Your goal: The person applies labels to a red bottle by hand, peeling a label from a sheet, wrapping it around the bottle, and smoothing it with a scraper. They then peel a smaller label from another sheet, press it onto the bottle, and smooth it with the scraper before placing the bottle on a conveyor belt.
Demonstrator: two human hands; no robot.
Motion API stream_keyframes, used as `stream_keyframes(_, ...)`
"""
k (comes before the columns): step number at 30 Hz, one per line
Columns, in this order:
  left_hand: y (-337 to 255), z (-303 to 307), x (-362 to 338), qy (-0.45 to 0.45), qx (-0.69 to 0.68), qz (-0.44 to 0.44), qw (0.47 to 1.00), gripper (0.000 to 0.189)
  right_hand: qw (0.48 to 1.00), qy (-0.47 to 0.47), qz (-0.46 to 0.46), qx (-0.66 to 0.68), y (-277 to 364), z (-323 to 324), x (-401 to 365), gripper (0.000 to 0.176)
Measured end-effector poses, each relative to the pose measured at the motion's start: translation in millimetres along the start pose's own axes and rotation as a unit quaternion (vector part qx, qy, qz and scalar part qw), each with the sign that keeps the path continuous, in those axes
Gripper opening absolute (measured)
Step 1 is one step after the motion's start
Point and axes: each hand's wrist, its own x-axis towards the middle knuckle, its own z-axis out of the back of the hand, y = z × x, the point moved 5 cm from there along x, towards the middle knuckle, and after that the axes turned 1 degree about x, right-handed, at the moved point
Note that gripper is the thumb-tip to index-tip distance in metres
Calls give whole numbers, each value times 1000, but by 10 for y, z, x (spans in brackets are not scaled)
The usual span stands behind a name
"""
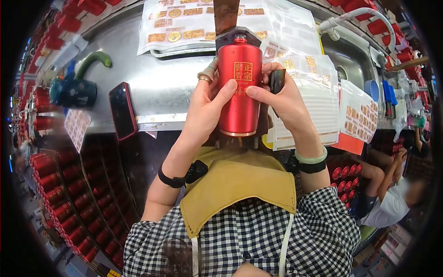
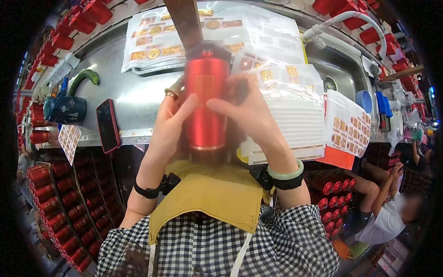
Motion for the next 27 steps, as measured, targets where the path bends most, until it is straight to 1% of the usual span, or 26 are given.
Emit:
stream_keyframes(3,-13,-6,-8,-2,18,-1,1000,65,1000,-2,14,-18,-9,17,12,50)
stream_keyframes(5,-23,-13,-19,-2,33,-3,999,63,999,6,17,-43,3,12,-4,47)
stream_keyframes(6,-19,-4,-16,-7,4,6,1000,62,999,6,19,-44,55,21,-5,47)
stream_keyframes(7,-15,11,-11,-12,-25,14,1000,62,997,6,12,-78,145,32,-8,42)
stream_keyframes(8,0,35,-2,-13,-26,12,1000,62,994,7,5,-112,219,47,-12,38)
stream_keyframes(9,39,68,13,-14,-13,19,1000,62,995,36,58,-67,325,42,-16,35)
stream_keyframes(10,70,93,22,-16,-1,26,1000,64,964,-12,206,-169,419,63,27,37)
stream_keyframes(11,77,99,24,-15,-2,25,1000,64,919,-25,284,-273,574,48,-8,38)
stream_keyframes(12,86,115,31,-28,7,29,999,68,856,-37,356,-372,809,-35,-68,40)
stream_keyframes(13,92,136,36,-40,16,34,998,71,834,-44,400,-378,929,-150,-121,35)
stream_keyframes(14,91,146,31,-39,16,33,999,71,833,-45,400,-379,933,-174,-141,35)
stream_keyframes(15,89,171,17,-48,-10,34,998,74,758,10,471,-451,939,-299,-217,33)
stream_keyframes(16,86,200,2,-57,-35,35,997,77,670,64,532,-514,910,-425,-303,31)
stream_keyframes(17,80,222,-11,-57,-35,35,997,77,638,90,559,-522,784,-498,-365,28)
stream_keyframes(18,63,261,-22,-75,-23,26,997,79,631,146,548,-528,695,-578,-459,27)
stream_keyframes(20,34,307,-32,-95,-12,17,995,80,637,227,552,-488,684,-705,-622,25)
stream_keyframes(21,36,311,-45,-100,-13,19,995,81,653,254,519,-489,760,-703,-568,25)
stream_keyframes(22,35,320,-50,-105,-14,22,994,82,702,244,490,-456,791,-668,-415,26)
stream_keyframes(24,109,356,-19,-87,-33,14,996,82,683,118,570,-441,969,-479,-109,27)
stream_keyframes(25,88,333,-27,-89,-16,20,996,80,656,79,608,-439,972,-344,75,27)
stream_keyframes(26,63,311,-41,-92,1,26,995,78,655,79,609,-440,919,-261,70,27)
stream_keyframes(27,60,319,-41,-92,1,25,995,78,641,96,625,-435,852,-209,32,26)
